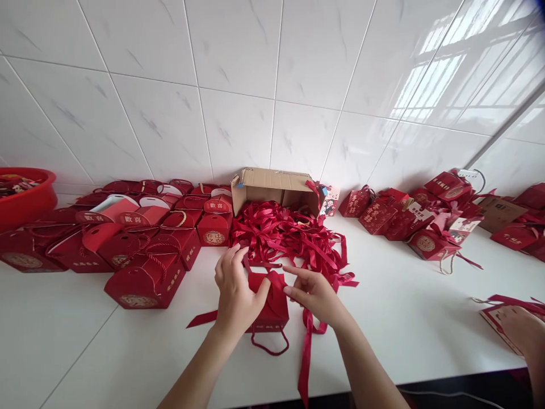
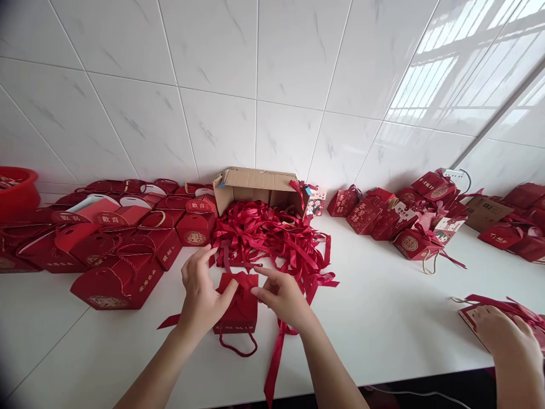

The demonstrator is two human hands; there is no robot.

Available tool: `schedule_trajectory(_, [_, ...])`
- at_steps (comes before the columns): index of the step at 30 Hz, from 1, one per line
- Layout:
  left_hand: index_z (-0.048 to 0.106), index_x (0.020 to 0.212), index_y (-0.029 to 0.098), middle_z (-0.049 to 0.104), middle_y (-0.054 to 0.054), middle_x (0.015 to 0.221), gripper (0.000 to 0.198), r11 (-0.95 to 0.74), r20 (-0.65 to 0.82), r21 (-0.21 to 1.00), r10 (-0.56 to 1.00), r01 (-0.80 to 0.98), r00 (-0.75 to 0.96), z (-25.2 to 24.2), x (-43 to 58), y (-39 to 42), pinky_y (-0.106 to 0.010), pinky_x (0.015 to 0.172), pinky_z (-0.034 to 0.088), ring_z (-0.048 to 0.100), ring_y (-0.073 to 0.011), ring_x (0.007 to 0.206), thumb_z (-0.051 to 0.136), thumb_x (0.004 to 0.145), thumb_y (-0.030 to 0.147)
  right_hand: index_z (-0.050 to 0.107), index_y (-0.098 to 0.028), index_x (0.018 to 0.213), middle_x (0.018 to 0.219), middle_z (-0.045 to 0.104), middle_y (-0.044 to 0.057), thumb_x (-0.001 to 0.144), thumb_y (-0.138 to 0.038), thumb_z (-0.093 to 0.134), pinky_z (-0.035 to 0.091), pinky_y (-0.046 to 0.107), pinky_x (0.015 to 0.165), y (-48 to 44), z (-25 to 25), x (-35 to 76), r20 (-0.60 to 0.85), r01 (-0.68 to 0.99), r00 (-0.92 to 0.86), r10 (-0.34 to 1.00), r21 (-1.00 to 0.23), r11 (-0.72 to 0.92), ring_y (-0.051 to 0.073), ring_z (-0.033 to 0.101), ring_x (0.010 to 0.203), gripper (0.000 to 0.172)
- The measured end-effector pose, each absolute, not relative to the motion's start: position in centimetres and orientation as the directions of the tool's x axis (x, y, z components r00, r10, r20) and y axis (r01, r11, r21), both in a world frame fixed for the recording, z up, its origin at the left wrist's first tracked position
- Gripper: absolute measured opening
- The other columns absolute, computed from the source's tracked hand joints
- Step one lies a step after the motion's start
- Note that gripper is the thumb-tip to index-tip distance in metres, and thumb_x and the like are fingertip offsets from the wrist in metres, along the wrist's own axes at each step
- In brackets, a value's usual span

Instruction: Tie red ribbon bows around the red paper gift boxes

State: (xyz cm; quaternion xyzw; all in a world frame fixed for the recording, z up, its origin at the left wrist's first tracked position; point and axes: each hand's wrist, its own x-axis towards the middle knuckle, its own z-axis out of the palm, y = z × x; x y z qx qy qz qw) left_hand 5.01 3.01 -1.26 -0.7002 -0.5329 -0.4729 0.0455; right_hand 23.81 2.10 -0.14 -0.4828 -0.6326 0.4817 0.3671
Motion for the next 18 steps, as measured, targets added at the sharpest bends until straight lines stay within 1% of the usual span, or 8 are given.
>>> schedule_trajectory(2, [0.031,0.133,0.018,0.044,-0.019,0.132,0.062,-0.428,0.711,0.437,0.703,0.791,-0.013,-1.4,5.0,2.9,-0.055,0.104,0.032,0.039,-0.0367,0.127,0.06,0.079,0.024,0.059,-0.024,0.127,0.058,0.045,-0.006,0.08,-0.039,0.066,0.037,0.025,0.055,2.4,-0.4,22.7,0.051,0.328,-0.288,0.956,-0.933,0.149,0.01,0.041,0.054,0.05])
schedule_trajectory(3, [0.031,0.133,0.017,0.044,-0.02,0.132,0.061,-0.432,0.713,0.426,0.702,0.795,-0.001,-1.4,5.0,2.9,-0.055,0.104,0.031,0.039,-0.0364,0.127,0.06,0.079,0.024,0.063,-0.024,0.122,0.058,0.045,-0.006,0.081,-0.037,0.064,0.036,0.024,0.056,2.5,-0.4,22.1,0.08,0.338,-0.307,0.948,-0.922,0.187,0.01,0.04,0.055,0.042])
schedule_trajectory(5, [0.035,0.13,0.016,0.046,-0.02,0.131,0.057,-0.429,0.707,0.402,0.707,0.809,0.023,-1.1,4.8,2.7,-0.054,0.104,0.032,0.039,-0.036,0.127,0.058,0.079,0.022,0.072,-0.022,0.099,0.058,0.048,-0.005,0.085,-0.033,0.059,0.035,0.024,0.055,2.6,-0.5,21.1,0.123,0.319,-0.336,0.934,-0.918,0.236,0.011,0.04,0.056,0.023])
schedule_trajectory(7, [0.042,0.124,0.019,0.049,-0.017,0.129,0.048,-0.412,0.655,0.405,0.753,0.816,0.055,-0.6,4.1,2.3,-0.054,0.102,0.033,0.04,-0.0361,0.125,0.059,0.079,0.025,0.073,-0.021,0.08,0.062,0.056,-0.002,0.086,-0.029,0.054,0.037,0.025,0.057,2.7,-0.6,20.4,0.152,0.282,-0.322,0.934,-0.927,0.249,0.012,0.045,0.059,0.021])
schedule_trajectory(8, [0.046,0.12,0.021,0.051,-0.015,0.127,0.045,-0.411,0.604,0.427,0.792,0.805,0.085,-0.3,3.5,2.2,-0.053,0.101,0.034,0.041,-0.0357,0.125,0.061,0.078,0.027,0.072,-0.021,0.076,0.066,0.059,0.0,0.086,-0.027,0.054,0.039,0.026,0.059,2.7,-0.8,20.3,0.167,0.273,-0.293,0.942,-0.929,0.249,0.013,0.048,0.062,0.021])
schedule_trajectory(11, [0.049,0.115,0.026,0.054,-0.009,0.124,0.042,-0.389,0.381,0.59,0.907,0.708,0.18,0.2,1.4,1.9,-0.047,0.099,0.038,0.046,-0.031,0.12,0.064,0.078,0.038,0.072,-0.021,0.076,0.081,0.065,0.004,0.084,-0.025,0.056,0.044,0.03,0.07,2.7,-1.6,20.2,0.234,0.275,-0.183,0.955,-0.92,0.278,0.017,0.056,0.075,0.018])
schedule_trajectory(15, [0.052,0.101,0.024,0.059,-0.005,0.107,0.028,-0.188,0.126,0.825,0.98,0.533,0.152,-0.9,-0.1,2.5,-0.038,0.093,0.043,0.055,-0.0232,0.105,0.056,0.084,0.046,0.073,-0.024,0.081,0.103,0.069,0.006,0.085,-0.028,0.058,0.04,0.04,0.093,2.5,-2.2,20.2,0.258,0.242,-0.181,0.949,-0.923,0.298,0.023,0.059,0.099,0.016])
schedule_trajectory(18, [0.052,0.084,0.021,0.057,-0.001,0.084,0.029,-0.053,-0.04,0.923,0.972,0.382,0.231,-2.5,-0.1,3.3,-0.03,0.076,0.046,0.056,-0.0176,0.081,0.054,0.084,0.05,0.073,-0.025,0.085,0.095,0.072,0.005,0.087,-0.031,0.056,0.044,0.039,0.088,2.1,-2.1,20.0,0.181,0.196,-0.227,0.957,-0.954,0.227,0.023,0.061,0.095,0.018])
